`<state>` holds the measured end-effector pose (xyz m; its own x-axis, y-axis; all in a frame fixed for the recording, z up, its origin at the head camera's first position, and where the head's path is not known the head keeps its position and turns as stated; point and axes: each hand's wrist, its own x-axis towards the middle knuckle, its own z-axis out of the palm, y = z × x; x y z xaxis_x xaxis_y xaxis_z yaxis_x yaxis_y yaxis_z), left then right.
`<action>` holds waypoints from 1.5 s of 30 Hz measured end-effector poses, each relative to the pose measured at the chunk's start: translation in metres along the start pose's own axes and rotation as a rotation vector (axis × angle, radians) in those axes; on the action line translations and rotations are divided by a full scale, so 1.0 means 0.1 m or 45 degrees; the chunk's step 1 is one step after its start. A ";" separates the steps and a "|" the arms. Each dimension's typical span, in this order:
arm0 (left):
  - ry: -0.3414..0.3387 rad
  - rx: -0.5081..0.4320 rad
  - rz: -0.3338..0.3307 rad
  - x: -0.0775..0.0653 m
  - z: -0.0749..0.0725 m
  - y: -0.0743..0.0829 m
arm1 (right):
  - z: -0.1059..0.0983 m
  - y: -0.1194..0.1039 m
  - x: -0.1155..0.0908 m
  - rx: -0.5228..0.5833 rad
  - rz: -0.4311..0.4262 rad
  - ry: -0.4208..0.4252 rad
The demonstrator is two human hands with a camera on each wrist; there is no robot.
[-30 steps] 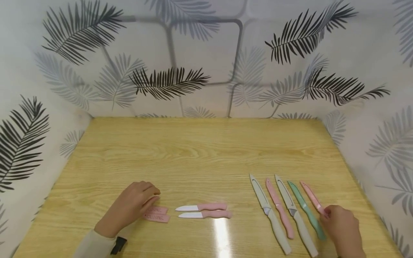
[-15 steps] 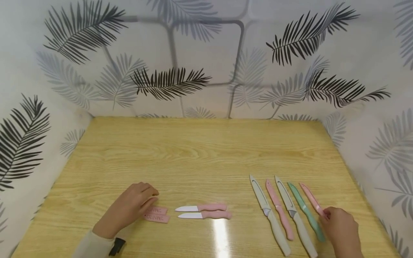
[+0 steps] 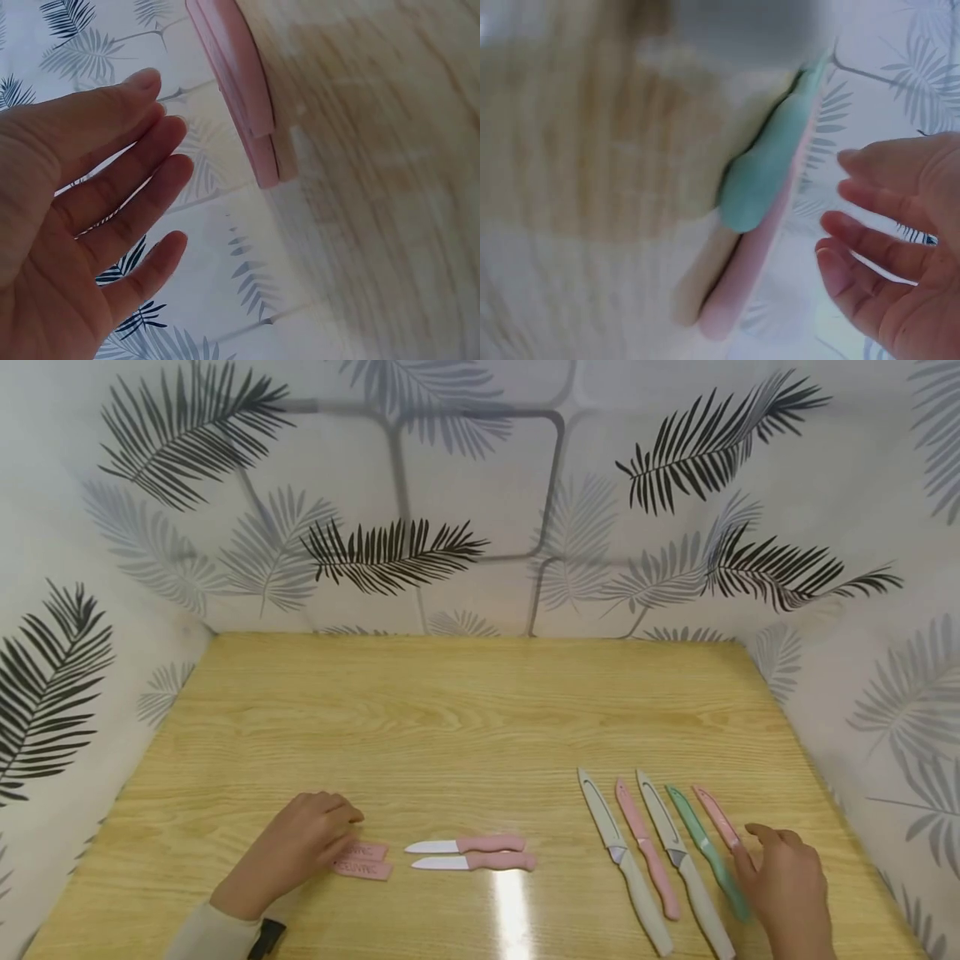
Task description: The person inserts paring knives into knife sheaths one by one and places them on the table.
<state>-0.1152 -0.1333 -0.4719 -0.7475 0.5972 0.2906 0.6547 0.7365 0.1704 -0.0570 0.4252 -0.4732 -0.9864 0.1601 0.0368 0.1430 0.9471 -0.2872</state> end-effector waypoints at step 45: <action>-0.111 0.012 -0.066 0.05 0.13 -0.07 | 0.23 -1.52 0.22 0.145 -0.950 0.345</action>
<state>-0.1255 -0.1313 -0.4841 -0.7877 0.5832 0.1986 0.6139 0.7700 0.1738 -0.1019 0.2783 -0.4503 -0.7623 -0.4286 0.4849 -0.5703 0.7990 -0.1904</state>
